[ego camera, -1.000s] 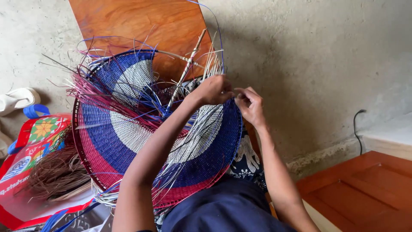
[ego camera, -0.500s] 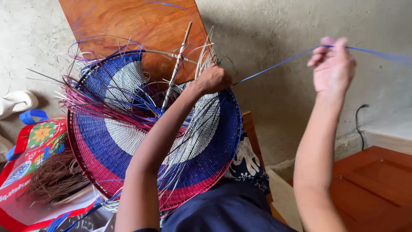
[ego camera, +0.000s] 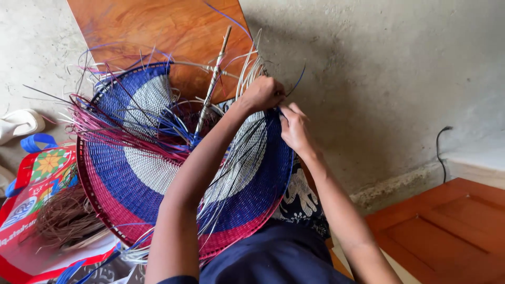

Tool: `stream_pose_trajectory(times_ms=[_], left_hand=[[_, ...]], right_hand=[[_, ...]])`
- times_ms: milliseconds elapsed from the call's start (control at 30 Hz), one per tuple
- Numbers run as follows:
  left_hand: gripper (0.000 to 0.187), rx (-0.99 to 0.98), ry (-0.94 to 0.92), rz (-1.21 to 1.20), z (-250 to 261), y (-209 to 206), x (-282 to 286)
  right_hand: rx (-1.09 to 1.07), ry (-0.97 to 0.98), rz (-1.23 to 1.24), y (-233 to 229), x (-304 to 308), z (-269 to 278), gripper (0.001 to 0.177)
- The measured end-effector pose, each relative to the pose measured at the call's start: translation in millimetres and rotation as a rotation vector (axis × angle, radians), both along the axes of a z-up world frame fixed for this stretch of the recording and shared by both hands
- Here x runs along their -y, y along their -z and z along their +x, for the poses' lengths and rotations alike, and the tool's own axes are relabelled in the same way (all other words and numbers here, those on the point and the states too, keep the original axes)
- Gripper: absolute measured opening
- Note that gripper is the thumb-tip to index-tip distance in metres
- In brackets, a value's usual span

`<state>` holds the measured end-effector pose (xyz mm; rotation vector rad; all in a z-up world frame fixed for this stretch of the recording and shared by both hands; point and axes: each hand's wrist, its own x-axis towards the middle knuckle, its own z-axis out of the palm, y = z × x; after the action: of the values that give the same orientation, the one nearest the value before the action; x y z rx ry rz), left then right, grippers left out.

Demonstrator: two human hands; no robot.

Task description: Weave a colorful circular mat using thin strips of material

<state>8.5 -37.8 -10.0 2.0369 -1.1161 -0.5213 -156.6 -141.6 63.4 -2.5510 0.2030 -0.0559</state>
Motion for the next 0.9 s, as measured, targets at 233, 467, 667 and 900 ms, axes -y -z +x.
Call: stream_pose_trajectory(times_ms=[233, 467, 667, 900], left_hand=[[0.009, 0.440, 0.057, -0.347, -28, -33, -55], [0.020, 0.647, -0.007, -0.040, -47, -41, -57], [0.014, 0.775, 0.072, -0.086, -57, -68, -51], [0.020, 0.151, 0.131, 0.012, -68, -94, -96]], right_hand=[[-0.044, -0.088, 0.240, 7, 25, -1, 0.035], [-0.015, -0.145, 0.399, 5, 27, -6, 0.032], [0.025, -0.148, 0.372, 16, 24, -22, 0.028], [0.172, -0.031, 0.275, 52, 28, -50, 0.034]])
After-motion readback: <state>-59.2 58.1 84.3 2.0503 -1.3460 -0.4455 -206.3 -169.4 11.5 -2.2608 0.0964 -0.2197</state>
